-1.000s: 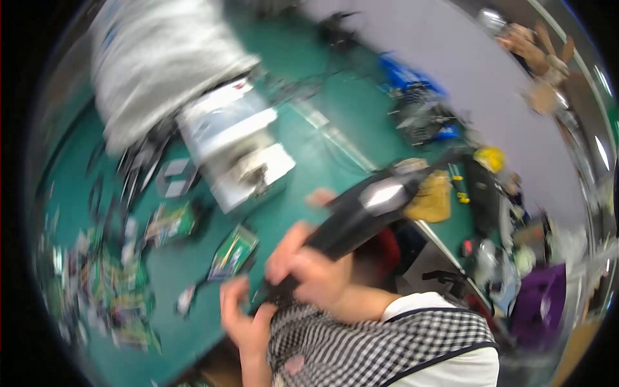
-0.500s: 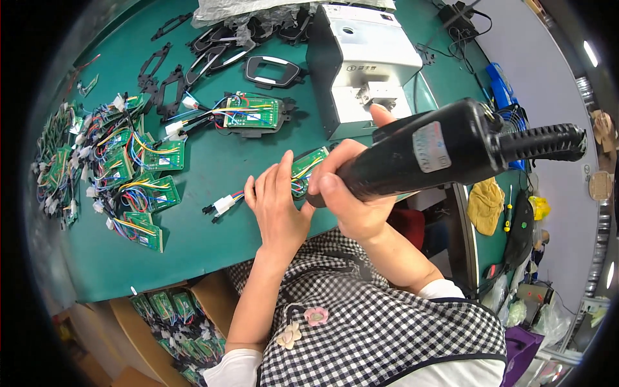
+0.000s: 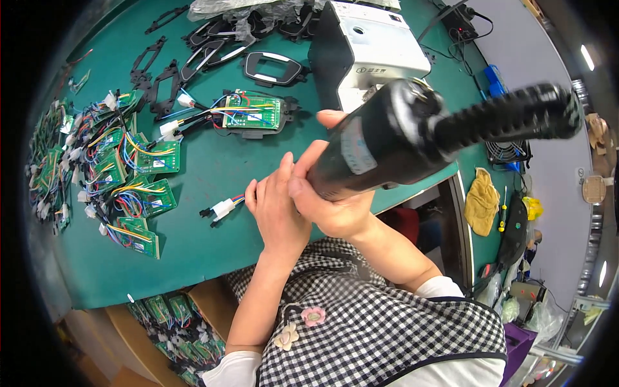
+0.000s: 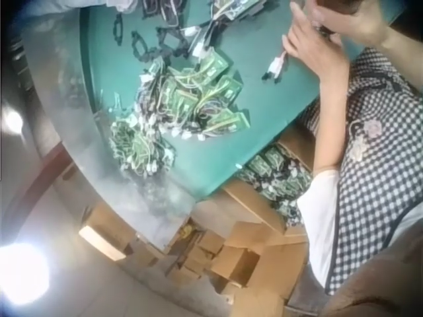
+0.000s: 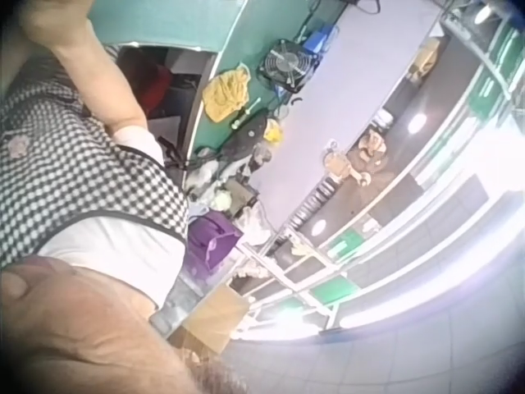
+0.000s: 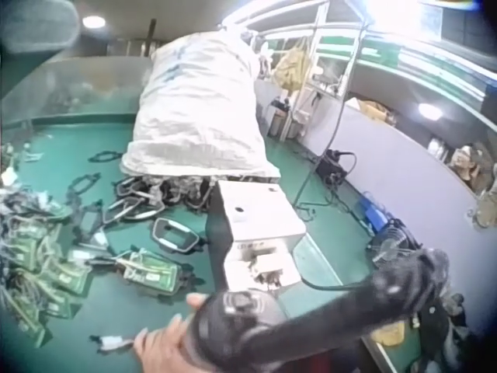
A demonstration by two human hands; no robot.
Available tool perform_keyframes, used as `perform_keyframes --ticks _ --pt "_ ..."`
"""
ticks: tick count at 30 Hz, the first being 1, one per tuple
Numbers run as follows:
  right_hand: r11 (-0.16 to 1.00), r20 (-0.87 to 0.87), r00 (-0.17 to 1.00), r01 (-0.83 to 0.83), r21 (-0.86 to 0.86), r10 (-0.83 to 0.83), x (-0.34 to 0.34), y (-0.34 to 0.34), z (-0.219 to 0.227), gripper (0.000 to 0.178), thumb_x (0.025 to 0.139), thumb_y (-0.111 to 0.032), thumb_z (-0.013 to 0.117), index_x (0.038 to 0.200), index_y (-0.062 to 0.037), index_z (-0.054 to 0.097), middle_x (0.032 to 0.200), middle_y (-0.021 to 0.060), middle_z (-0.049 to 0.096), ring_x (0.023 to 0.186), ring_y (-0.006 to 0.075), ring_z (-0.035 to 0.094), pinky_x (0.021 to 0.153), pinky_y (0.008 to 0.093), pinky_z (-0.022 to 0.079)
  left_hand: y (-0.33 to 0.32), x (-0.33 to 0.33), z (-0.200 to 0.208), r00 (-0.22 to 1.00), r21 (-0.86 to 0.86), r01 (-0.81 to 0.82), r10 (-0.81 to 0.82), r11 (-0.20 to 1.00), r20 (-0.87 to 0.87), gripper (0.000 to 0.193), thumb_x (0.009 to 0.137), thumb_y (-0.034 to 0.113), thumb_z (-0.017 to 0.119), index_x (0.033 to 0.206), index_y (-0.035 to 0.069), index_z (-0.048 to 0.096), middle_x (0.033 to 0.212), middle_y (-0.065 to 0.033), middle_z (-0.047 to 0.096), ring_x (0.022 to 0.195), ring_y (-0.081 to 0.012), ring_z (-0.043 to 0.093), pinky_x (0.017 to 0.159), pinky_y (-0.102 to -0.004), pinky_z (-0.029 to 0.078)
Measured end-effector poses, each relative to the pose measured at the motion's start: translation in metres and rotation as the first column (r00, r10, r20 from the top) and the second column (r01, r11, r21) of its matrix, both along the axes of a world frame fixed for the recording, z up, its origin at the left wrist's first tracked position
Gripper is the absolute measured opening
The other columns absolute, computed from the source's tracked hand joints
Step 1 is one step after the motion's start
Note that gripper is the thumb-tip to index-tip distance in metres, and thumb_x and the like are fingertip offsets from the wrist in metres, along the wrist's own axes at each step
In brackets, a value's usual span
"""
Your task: The person attaches plastic frames to printed circuit boards (PCBs) using an electric screwdriver.
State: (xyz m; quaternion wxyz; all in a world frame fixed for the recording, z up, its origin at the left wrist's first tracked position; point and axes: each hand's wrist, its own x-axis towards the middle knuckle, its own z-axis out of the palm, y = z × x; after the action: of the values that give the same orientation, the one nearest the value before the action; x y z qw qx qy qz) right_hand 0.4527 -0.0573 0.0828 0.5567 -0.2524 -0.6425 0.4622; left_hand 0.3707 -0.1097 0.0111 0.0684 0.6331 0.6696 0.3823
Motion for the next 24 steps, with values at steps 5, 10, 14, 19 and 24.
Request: perform_keyframes --ticks 5,10,14,19,24 --pt "0.951 0.201 0.980 -0.074 0.299 0.013 -0.007 0.010 0.001 0.068 0.056 -0.004 0.068 0.118 0.0030 0.041 0.097 0.0141 0.060 0.083 0.0244 0.062 0.074 0.0284 0.047 0.000 -0.005 -0.001 0.999 -0.061 0.026 -0.023 0.998 0.049 0.052 0.073 0.025 0.060 0.119 0.005 0.047 0.108 -0.0072 0.055 0.103 -0.0236 0.049 0.094 -0.0406 0.027" --pt "0.923 0.193 0.926 -0.355 0.149 0.325 -0.010 0.018 0.001 0.065 0.055 -0.006 0.066 0.116 0.0008 0.046 0.099 0.0146 0.060 0.083 0.0280 0.062 0.074 0.0299 0.048 -0.001 0.001 -0.027 0.999 0.184 -0.027 0.021 0.983 0.034 0.044 0.077 0.023 0.059 0.115 0.004 0.049 0.109 -0.0109 0.054 0.107 -0.0260 0.047 0.097 -0.0382 0.030" --pt "0.834 0.115 0.834 -0.549 0.064 0.540 -0.003 0.016 0.008 0.058 0.056 -0.007 0.067 0.111 0.0004 0.049 0.097 0.0136 0.060 0.082 0.0269 0.062 0.070 0.0298 0.048 0.002 0.003 -0.019 1.000 0.135 0.011 -0.008 0.991 -0.027 0.046 0.077 0.021 0.059 0.119 0.005 0.047 0.106 -0.0088 0.055 0.099 -0.0241 0.049 0.095 -0.0373 0.030" --pt "0.971 0.140 0.980 -0.163 0.173 0.140 0.034 0.011 -0.020 0.050 0.061 -0.005 0.067 0.107 0.0010 0.048 0.076 0.0106 0.060 0.055 0.0177 0.058 0.055 0.0290 0.047 0.001 0.009 0.000 0.999 -0.048 -0.040 0.039 0.998 -0.022 0.057 0.070 0.015 0.065 0.122 0.007 0.044 0.095 -0.0026 0.059 0.089 -0.0215 0.051 0.087 -0.0379 0.032" --pt "0.980 -0.419 0.889 0.199 -0.012 -0.186 0.103 0.000 0.038 0.069 0.075 -0.006 0.057 0.130 -0.0058 0.016 0.062 0.0072 0.047 0.050 0.0184 0.050 0.054 0.0328 0.047 0.005 0.012 0.031 0.998 -0.076 0.037 -0.040 0.996 -0.041 0.068 0.057 0.028 0.076 0.116 0.005 0.049 0.102 -0.0087 0.054 0.094 -0.0254 0.048 0.086 -0.0389 0.033"
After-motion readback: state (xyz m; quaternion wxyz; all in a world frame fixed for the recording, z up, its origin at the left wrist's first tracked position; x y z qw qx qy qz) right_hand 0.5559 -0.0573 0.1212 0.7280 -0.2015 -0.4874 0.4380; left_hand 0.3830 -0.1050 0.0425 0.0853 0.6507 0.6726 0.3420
